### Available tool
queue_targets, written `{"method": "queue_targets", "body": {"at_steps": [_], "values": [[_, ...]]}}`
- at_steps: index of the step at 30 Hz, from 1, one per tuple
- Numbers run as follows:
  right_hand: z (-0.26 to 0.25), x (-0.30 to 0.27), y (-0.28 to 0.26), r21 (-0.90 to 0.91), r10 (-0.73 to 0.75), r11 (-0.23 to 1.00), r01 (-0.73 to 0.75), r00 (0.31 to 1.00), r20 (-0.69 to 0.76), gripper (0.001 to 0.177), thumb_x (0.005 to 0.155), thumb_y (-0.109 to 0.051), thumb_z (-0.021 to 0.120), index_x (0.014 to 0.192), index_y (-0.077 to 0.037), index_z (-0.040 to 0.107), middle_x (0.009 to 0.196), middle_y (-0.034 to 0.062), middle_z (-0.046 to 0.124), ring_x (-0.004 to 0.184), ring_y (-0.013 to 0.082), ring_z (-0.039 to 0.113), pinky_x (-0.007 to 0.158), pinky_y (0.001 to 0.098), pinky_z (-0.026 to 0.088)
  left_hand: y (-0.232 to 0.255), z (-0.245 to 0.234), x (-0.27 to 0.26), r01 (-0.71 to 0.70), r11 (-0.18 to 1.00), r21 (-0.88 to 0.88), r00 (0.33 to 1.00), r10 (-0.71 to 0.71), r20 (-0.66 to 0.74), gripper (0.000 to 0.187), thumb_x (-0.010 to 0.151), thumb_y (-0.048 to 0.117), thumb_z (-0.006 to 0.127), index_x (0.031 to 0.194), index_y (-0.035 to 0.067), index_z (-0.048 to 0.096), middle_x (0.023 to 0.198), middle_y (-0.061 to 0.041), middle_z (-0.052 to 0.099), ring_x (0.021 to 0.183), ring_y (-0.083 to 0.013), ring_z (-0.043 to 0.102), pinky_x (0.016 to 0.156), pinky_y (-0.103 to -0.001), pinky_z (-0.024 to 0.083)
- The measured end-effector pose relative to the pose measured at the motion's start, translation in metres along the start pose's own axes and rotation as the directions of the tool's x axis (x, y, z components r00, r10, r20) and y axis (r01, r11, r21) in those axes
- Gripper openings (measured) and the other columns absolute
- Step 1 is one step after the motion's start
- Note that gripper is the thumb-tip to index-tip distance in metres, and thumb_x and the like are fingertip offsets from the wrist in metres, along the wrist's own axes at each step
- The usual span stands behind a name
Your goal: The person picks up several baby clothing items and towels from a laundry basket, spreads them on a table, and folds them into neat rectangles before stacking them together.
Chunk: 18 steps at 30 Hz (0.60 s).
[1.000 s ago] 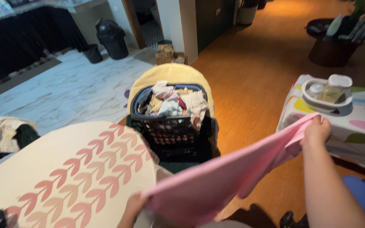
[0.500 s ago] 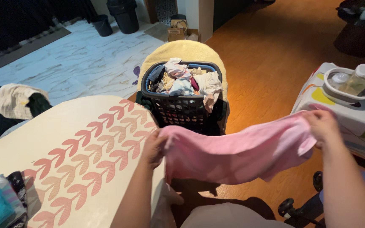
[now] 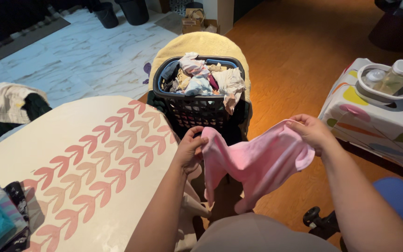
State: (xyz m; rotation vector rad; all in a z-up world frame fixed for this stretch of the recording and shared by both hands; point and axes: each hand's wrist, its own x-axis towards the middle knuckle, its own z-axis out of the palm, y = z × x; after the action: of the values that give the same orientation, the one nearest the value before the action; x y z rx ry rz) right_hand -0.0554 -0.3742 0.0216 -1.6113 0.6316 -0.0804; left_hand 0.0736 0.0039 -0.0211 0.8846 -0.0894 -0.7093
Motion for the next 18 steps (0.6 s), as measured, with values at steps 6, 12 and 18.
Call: {"method": "queue_targets", "body": {"at_steps": [6,12,18], "values": [[-0.002,-0.001,0.002,0.062,-0.013,0.998,0.012,1.0,0.009,0.027,0.096,-0.025,0.07,0.114,-0.005,0.065,0.099,0.0065,0.071,0.083,0.0141,0.068,0.071,0.0306,0.057,0.0,0.002,0.001,-0.001,0.998,-0.061,1.0,0.002,0.014,0.047,0.086,0.003,0.07,0.128,0.013,0.05,0.11,-0.006,0.067,0.093,-0.0177,0.07,0.073,-0.034,0.061],[0.009,-0.006,0.001,0.159,-0.008,0.987,0.014,0.999,-0.039,0.026,0.098,-0.017,0.065,0.123,-0.012,0.059,0.098,0.0094,0.07,0.083,0.0179,0.067,0.067,0.0348,0.057,-0.003,0.002,0.004,0.001,0.991,-0.133,0.999,0.004,0.034,0.044,0.088,0.001,0.067,0.127,0.013,0.051,0.111,-0.009,0.066,0.092,-0.0178,0.07,0.068,-0.031,0.061],[0.028,0.004,0.005,0.254,-0.024,0.967,0.015,0.999,0.031,0.024,0.098,-0.009,0.063,0.122,-0.01,0.059,0.103,0.0078,0.069,0.085,0.0195,0.069,0.067,0.0349,0.061,-0.014,0.0,0.02,-0.018,1.0,-0.017,0.999,0.019,0.038,0.049,0.086,-0.003,0.066,0.128,0.02,0.053,0.102,-0.005,0.062,0.074,-0.0128,0.064,0.047,-0.023,0.046]]}}
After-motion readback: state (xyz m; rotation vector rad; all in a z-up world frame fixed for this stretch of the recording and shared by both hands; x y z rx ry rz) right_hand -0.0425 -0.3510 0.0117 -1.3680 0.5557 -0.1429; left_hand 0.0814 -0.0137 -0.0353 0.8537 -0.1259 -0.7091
